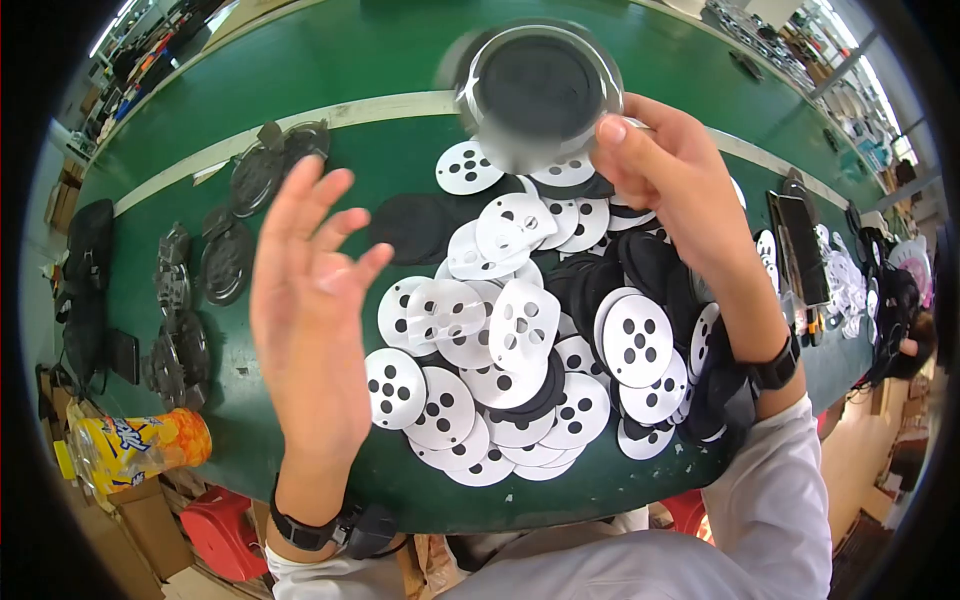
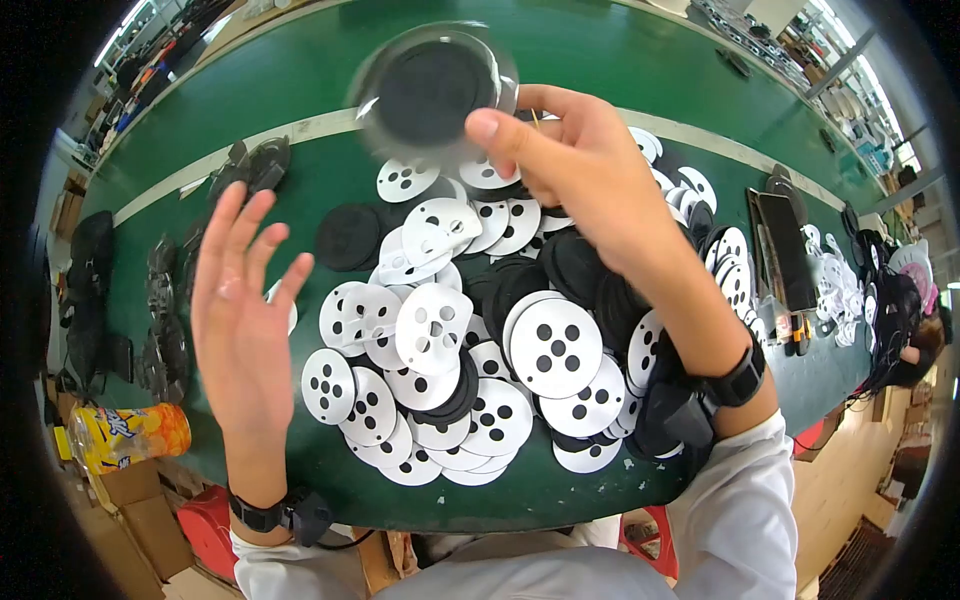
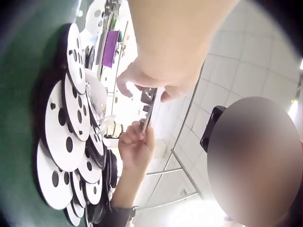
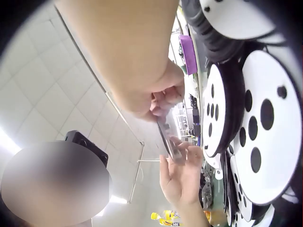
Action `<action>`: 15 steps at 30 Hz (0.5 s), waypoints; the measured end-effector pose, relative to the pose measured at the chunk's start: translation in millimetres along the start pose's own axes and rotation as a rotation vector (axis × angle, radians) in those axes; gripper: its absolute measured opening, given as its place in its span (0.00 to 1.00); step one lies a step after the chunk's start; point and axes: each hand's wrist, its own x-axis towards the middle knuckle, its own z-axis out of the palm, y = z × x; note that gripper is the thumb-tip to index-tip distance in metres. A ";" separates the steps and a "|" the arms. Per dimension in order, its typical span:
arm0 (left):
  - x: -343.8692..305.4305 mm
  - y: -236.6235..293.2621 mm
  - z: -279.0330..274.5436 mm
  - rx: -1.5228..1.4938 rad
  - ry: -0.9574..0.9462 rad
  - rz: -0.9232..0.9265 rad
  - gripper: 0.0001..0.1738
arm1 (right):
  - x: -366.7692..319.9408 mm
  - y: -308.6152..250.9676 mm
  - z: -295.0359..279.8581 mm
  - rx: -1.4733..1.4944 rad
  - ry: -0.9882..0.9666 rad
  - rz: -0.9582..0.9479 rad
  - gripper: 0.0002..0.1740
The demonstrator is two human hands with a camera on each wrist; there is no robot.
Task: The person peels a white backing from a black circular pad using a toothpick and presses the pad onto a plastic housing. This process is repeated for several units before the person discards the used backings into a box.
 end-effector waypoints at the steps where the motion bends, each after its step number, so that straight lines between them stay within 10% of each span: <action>1: 0.7 1.3 -2.7 0.061 0.060 0.004 0.34 | 5.3 3.8 -8.7 -0.115 0.022 0.020 0.24; 6: -0.9 -0.6 -2.6 0.068 0.114 -0.031 0.26 | 4.4 12.5 -10.2 -0.698 -0.028 0.017 0.22; 8: -1.9 -3.3 -5.7 0.038 0.089 -0.038 0.22 | 7.1 29.2 -17.8 -1.063 -0.020 -0.397 0.18; 15: -2.3 -7.2 -5.2 -0.019 0.057 -0.044 0.13 | 8.3 37.7 -20.1 -1.182 -0.155 -0.579 0.10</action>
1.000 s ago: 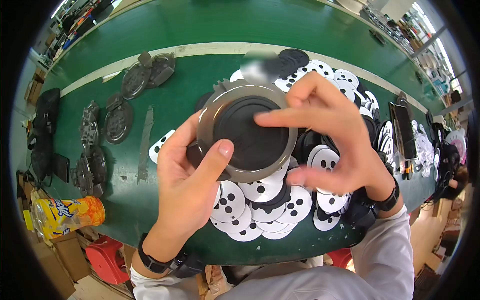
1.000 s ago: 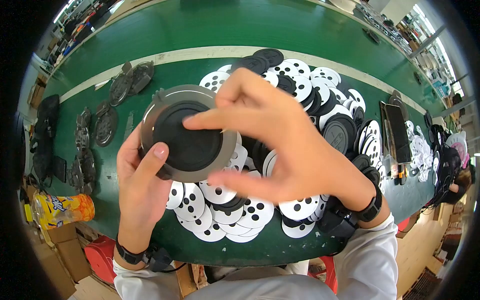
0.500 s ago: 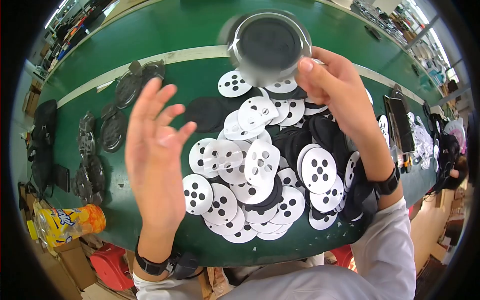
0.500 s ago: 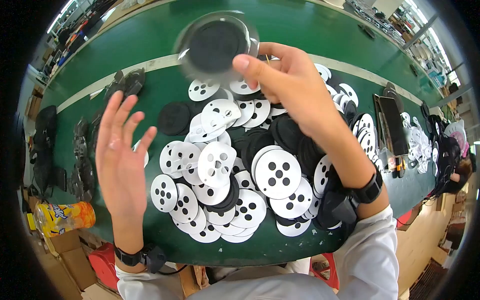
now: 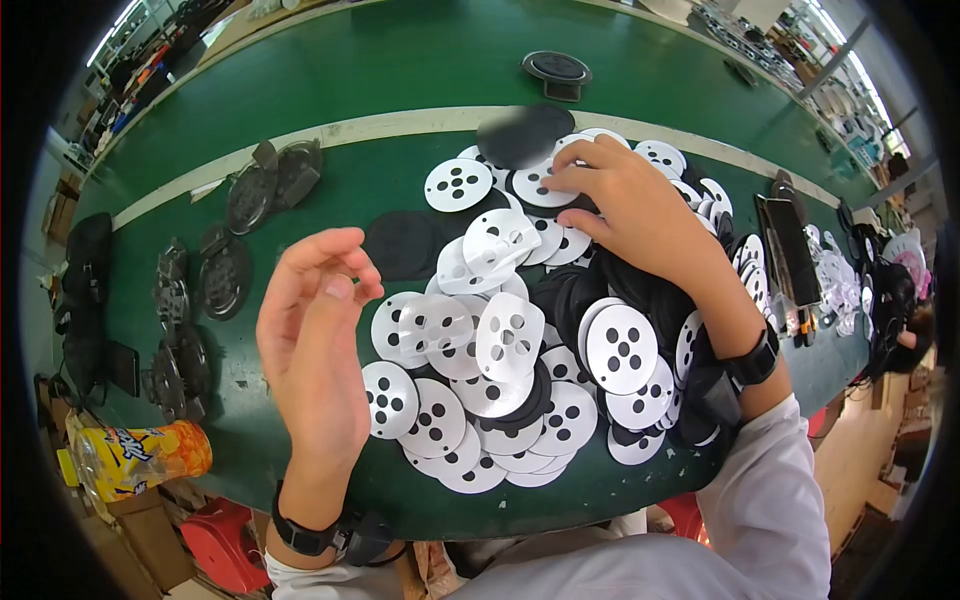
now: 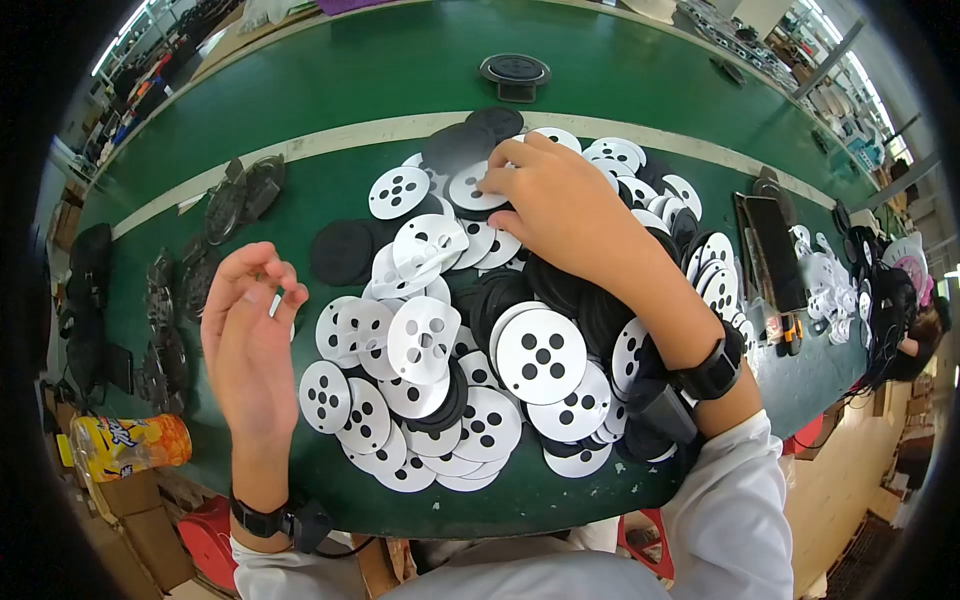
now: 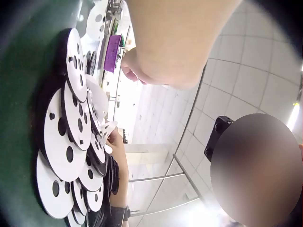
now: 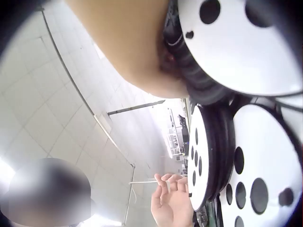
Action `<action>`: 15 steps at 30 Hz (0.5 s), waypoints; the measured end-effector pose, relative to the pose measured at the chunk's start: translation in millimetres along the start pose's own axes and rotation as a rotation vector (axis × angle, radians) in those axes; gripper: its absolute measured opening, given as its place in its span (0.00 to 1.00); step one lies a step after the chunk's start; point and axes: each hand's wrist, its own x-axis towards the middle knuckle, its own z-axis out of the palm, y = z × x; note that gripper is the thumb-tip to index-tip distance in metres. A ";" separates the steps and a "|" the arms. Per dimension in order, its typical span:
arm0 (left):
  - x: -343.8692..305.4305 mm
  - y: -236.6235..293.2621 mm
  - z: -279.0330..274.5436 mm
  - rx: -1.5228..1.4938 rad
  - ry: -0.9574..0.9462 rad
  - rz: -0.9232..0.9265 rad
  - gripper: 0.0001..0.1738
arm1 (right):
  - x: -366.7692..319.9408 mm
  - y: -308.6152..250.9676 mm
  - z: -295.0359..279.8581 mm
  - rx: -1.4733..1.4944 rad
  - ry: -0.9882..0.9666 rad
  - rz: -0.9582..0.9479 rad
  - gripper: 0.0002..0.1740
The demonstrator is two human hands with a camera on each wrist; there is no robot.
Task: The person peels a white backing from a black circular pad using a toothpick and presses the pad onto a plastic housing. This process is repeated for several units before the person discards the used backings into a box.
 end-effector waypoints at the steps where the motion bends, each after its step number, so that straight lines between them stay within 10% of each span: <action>1: 0.1 -0.1 0.7 0.000 -0.002 0.005 0.13 | 1.2 -0.9 -2.9 -0.003 0.004 -0.001 0.10; 7: -1.6 -0.7 -0.4 0.118 -0.030 0.012 0.10 | 4.0 -6.5 -11.2 0.134 -0.028 0.081 0.06; 15: -4.1 8.5 8.3 0.095 -0.221 -0.159 0.15 | 11.6 -38.7 -41.6 0.099 0.484 -0.051 0.05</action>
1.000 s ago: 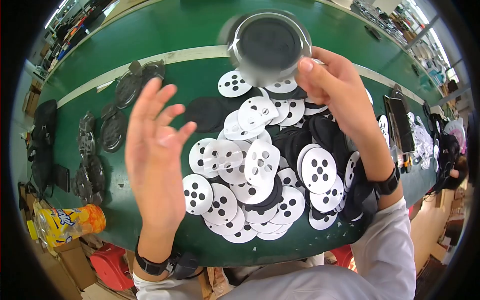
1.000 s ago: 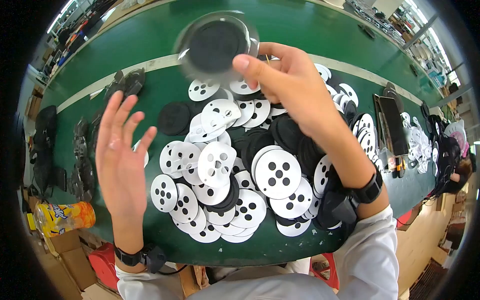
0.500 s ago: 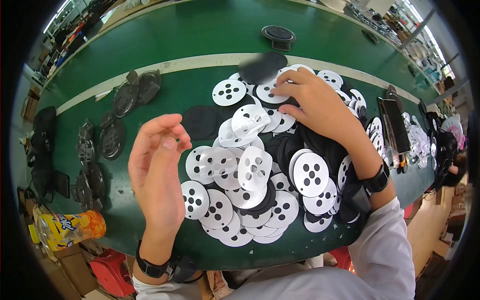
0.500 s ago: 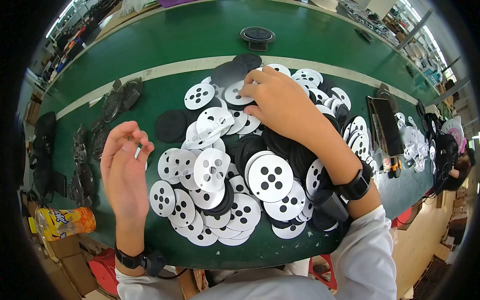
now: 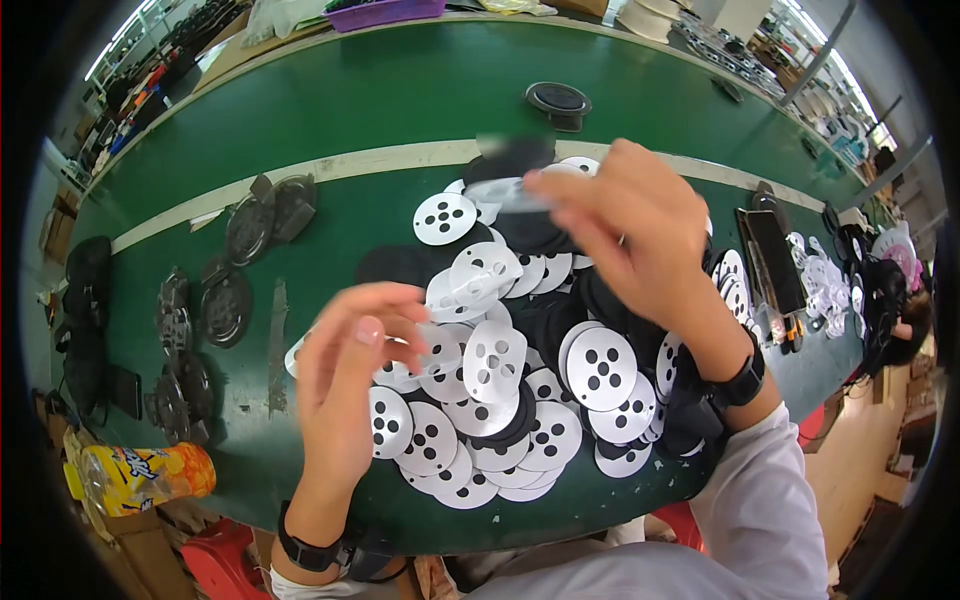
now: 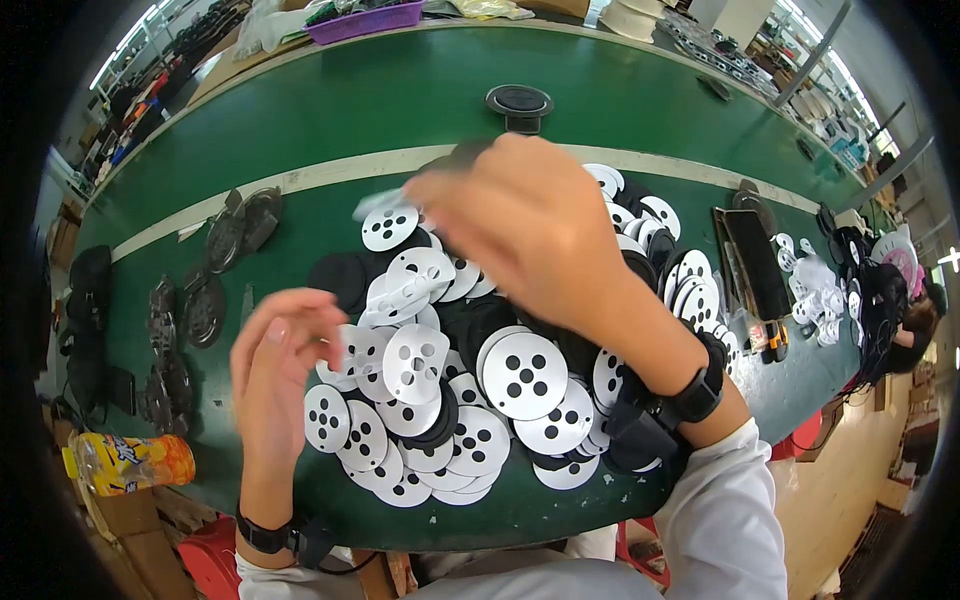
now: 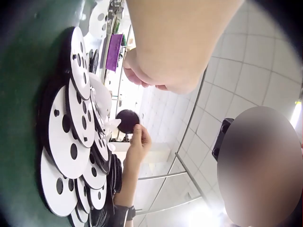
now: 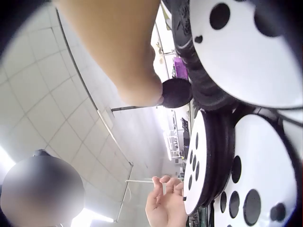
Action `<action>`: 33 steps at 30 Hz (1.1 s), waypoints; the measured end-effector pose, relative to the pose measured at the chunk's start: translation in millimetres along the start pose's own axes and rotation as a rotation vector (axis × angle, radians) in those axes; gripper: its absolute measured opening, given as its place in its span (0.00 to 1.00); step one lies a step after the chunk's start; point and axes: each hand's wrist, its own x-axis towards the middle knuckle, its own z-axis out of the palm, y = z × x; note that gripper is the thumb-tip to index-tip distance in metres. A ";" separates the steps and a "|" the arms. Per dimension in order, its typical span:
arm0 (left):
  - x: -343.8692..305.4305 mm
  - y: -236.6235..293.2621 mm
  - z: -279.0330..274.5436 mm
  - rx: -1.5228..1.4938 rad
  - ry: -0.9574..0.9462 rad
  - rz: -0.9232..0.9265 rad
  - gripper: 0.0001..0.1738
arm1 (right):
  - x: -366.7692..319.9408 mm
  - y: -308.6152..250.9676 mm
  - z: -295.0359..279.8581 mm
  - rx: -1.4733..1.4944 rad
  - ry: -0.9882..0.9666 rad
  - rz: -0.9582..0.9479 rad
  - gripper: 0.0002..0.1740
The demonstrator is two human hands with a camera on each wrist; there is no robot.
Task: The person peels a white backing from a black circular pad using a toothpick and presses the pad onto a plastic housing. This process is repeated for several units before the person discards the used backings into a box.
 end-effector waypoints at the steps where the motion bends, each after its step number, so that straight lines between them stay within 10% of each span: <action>1: 0.9 -5.9 -4.8 -0.002 -0.183 -0.034 0.26 | -0.3 -7.5 -3.1 -0.029 -0.039 -0.207 0.06; 5: -11.0 -7.1 20.7 -0.096 -0.031 -0.038 0.20 | -7.5 -34.8 1.7 0.099 -0.214 -0.433 0.12; 11: -9.9 -3.3 9.0 -0.117 -0.038 -0.010 0.14 | -18.8 -37.6 9.0 0.703 -0.229 0.063 0.11; 21: -15.7 5.1 16.0 0.003 -0.070 -0.086 0.11 | -10.9 -39.9 7.8 0.487 -0.190 0.060 0.08; 33: -11.1 -4.4 12.8 0.358 -0.232 0.262 0.10 | -15.5 -40.8 14.9 0.549 -0.247 0.005 0.07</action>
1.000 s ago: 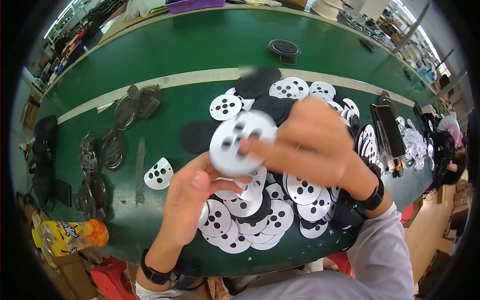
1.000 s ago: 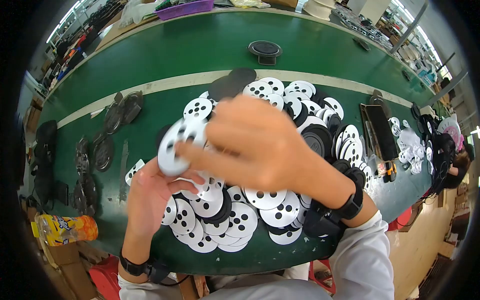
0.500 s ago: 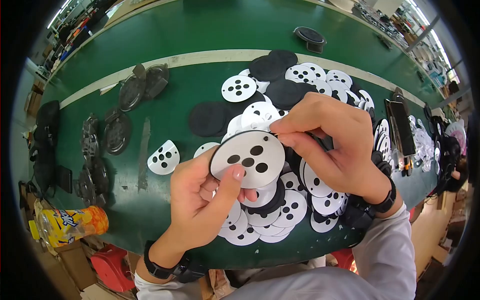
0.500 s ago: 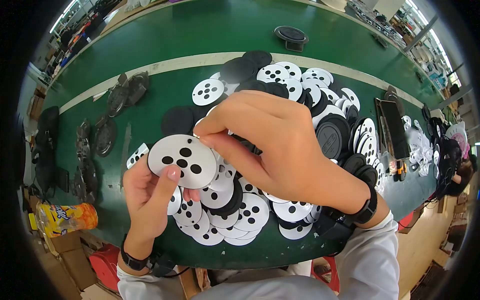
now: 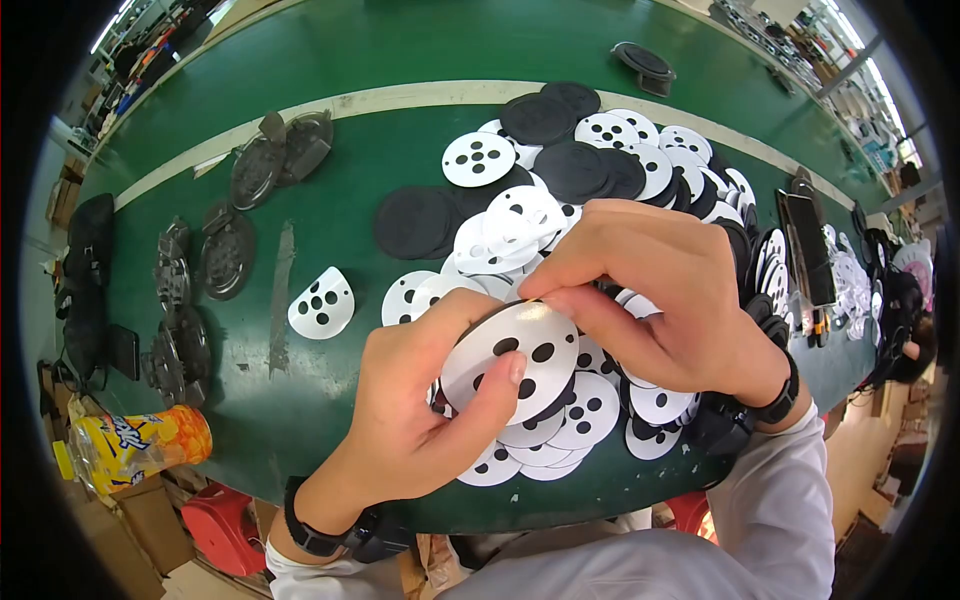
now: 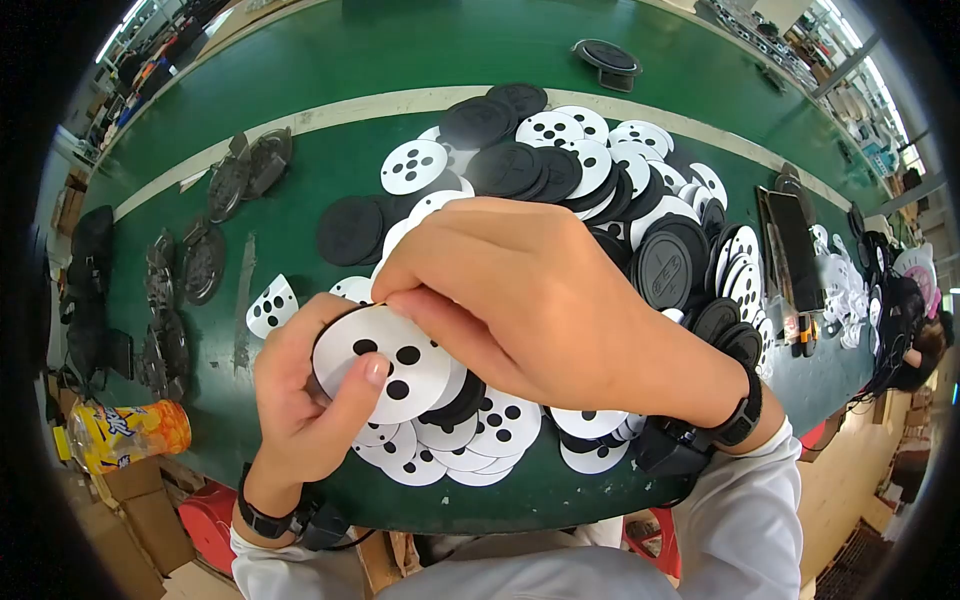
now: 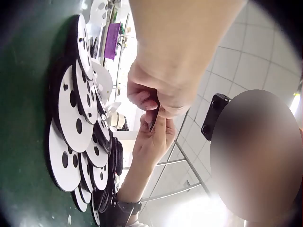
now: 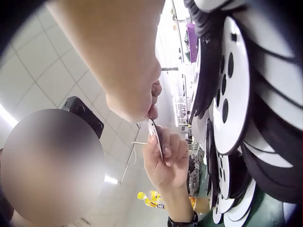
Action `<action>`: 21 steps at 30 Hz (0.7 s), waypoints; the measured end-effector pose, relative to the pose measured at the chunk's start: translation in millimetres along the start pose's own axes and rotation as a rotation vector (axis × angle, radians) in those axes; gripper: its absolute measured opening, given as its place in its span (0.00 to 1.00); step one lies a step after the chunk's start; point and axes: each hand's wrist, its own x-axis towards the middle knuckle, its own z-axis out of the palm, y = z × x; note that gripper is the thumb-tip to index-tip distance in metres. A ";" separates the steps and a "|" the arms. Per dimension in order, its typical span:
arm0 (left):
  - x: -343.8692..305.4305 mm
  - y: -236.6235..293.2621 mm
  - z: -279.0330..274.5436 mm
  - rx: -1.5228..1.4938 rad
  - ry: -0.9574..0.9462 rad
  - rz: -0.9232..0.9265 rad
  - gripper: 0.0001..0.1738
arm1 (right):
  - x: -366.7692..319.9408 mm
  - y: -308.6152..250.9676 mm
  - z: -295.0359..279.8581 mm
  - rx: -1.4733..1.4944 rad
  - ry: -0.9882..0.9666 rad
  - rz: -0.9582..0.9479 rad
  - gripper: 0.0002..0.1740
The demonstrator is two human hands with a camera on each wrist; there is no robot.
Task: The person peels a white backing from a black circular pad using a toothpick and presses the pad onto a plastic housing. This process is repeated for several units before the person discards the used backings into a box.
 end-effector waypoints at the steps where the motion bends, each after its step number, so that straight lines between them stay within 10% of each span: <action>1: 0.2 -0.5 -0.2 0.000 0.000 -0.001 0.10 | -0.4 -0.6 0.5 0.001 0.000 0.001 0.07; 21: -2.0 -7.0 5.2 0.155 -0.009 0.017 0.07 | -5.3 -6.5 8.3 -0.305 -0.113 -0.209 0.16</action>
